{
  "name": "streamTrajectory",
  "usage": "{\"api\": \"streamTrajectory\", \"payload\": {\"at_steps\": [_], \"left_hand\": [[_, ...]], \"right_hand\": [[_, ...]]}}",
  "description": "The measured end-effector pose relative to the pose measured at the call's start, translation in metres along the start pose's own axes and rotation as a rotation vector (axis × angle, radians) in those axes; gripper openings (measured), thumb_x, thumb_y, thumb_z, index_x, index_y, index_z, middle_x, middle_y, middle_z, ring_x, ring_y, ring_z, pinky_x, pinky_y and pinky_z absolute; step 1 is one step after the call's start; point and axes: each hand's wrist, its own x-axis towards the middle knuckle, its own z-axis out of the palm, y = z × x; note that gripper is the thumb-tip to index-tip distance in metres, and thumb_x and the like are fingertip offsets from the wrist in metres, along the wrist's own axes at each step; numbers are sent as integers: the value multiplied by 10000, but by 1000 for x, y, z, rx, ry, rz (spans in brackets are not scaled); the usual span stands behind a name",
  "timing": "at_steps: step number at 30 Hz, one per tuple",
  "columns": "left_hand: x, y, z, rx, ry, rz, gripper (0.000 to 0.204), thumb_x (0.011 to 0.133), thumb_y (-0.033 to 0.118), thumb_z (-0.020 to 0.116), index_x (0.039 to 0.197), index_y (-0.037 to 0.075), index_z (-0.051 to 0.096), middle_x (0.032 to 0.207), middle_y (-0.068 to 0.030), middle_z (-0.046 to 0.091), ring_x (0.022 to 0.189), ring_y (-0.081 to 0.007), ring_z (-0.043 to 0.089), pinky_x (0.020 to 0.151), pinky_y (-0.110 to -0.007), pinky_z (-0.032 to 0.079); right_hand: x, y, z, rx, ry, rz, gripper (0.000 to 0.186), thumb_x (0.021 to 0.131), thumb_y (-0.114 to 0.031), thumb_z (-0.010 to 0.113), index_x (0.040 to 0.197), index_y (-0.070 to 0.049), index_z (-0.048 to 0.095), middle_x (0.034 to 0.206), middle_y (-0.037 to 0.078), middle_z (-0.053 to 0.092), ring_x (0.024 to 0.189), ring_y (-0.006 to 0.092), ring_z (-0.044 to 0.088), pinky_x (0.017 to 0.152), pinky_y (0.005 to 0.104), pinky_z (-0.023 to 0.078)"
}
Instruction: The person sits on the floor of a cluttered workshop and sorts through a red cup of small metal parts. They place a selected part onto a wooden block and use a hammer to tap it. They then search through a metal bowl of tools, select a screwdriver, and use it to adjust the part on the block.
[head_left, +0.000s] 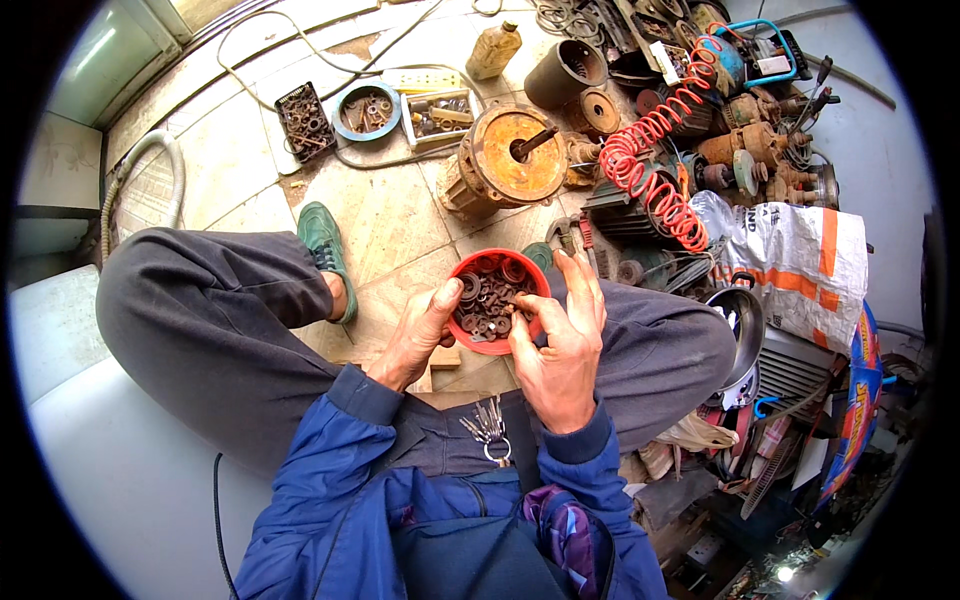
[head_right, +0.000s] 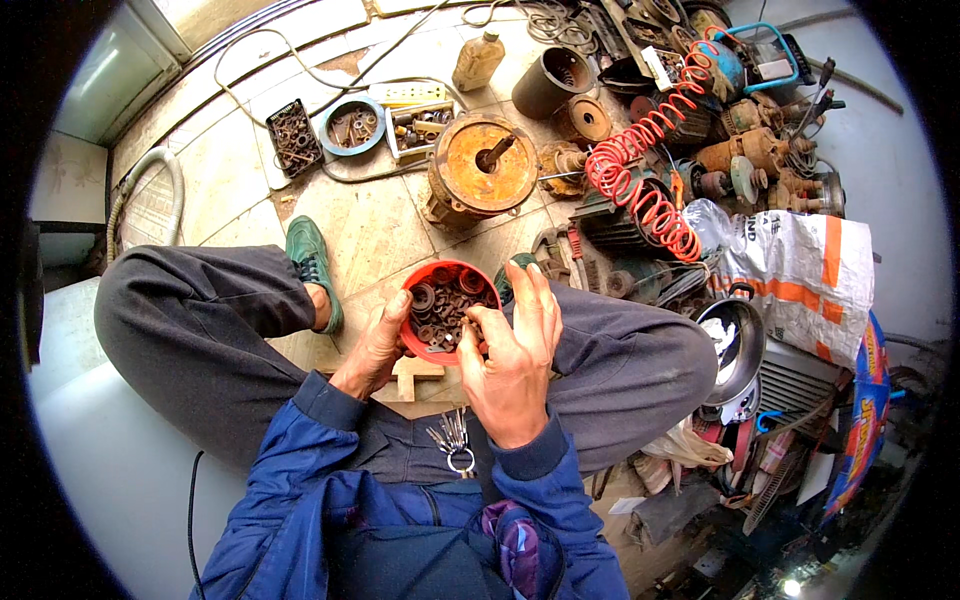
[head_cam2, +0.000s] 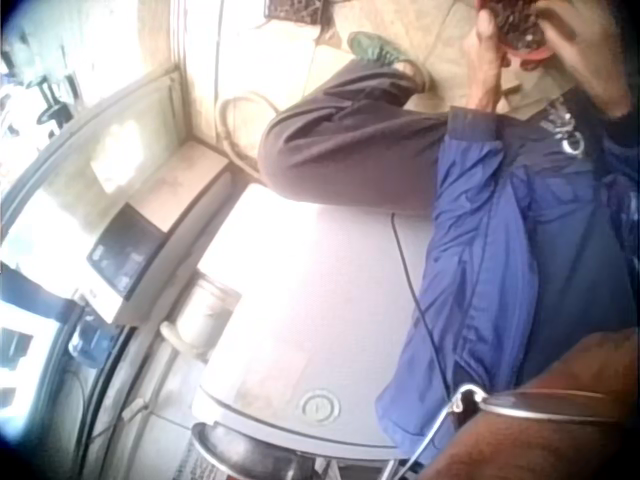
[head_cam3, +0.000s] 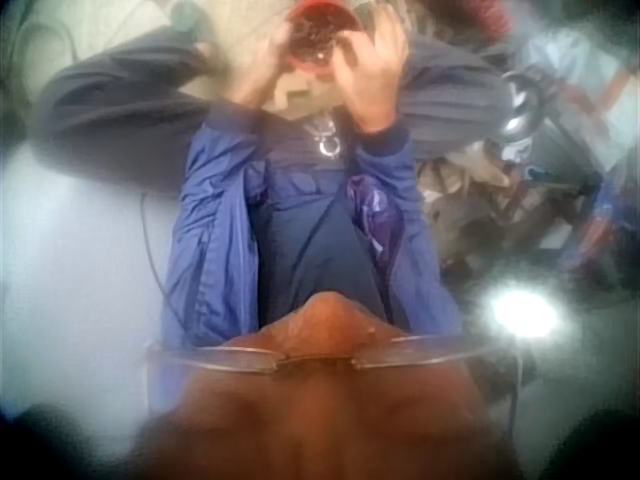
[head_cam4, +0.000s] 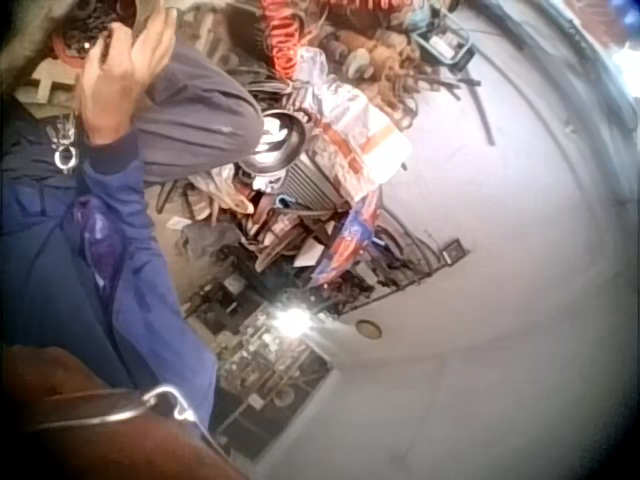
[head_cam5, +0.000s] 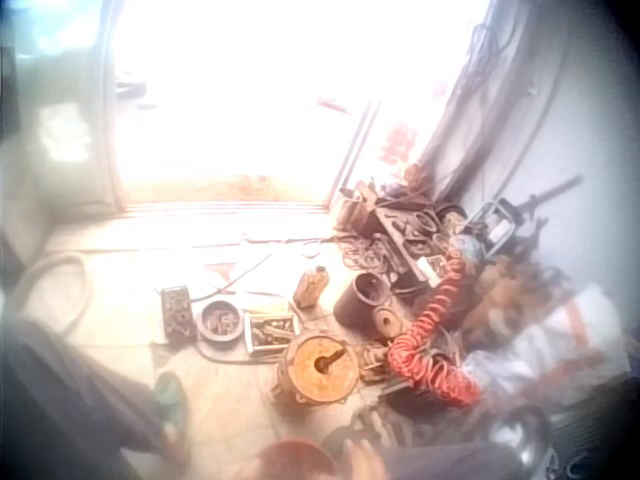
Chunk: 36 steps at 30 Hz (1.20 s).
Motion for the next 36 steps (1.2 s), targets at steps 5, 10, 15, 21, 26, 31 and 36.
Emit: {"api": "streamTrajectory", "payload": {"at_steps": [5, 10, 15, 21, 26, 31, 36], "left_hand": [[0, 4, 0, 35, 5, -5, 705, 896, 743, 536, 851, 43, 606, 691, 4, 515, 579, -77, 393, 513, -249, 307], [1, 3, 1, 56, 4, -3, 692, 895, 733, 554, 848, 45, 613, 697, 6, 526, 588, -73, 415, 507, -248, 315], [1, 2, 0, 61, 11, -28, 656, 897, 702, 588, 864, 49, 628, 698, 14, 528, 587, -66, 413, 502, -245, 309], [2, 2, 1, 37, 20, 1, 658, 886, 708, 600, 869, 50, 629, 697, 23, 525, 588, -59, 409, 501, -240, 307], [5, -6, -2, 42, 5, 3, 668, 879, 714, 604, 875, 47, 633, 694, 23, 521, 589, -59, 400, 503, -240, 303], [0, 4, 3, 10, -8, -43, 686, 878, 733, 582, 870, 49, 627, 681, 16, 500, 585, -67, 384, 509, -250, 294], [0, 4, 0, -6, -23, -65, 700, 880, 744, 564, 872, 47, 624, 675, 19, 479, 582, -75, 368, 513, -259, 289]], "right_hand": [[5, 2, 6, -32, -29, -25, 249, 700, -52, 758, 946, -52, 719, 1413, 240, 518, 1372, 441, 414, 1144, 537, 298], [10, -3, 8, -61, -84, -59, 267, 694, -68, 755, 960, -61, 729, 1425, 246, 502, 1380, 445, 396, 1140, 559, 289], [9, 2, 14, -152, -92, -23, 274, 709, -108, 741, 982, -90, 743, 1462, 248, 463, 1397, 452, 367, 1139, 571, 279], [3, 4, 8, -93, -185, -42, 217, 714, -149, 746, 929, -121, 763, 1496, 243, 427, 1415, 462, 331, 1147, 584, 246], [-6, 4, -5, -18, -219, -41, 150, 697, -135, 762, 846, -118, 769, 1499, 233, 431, 1425, 462, 314, 1151, 585, 229], [-10, 5, -12, 30, -159, -23, 181, 695, -93, 751, 875, -82, 748, 1443, 231, 495, 1388, 442, 388, 1148, 539, 270], [-13, 6, -10, -2, -44, 13, 252, 703, -42, 729, 955, -46, 715, 1394, 229, 538, 1352, 429, 444, 1127, 533, 313]]}}
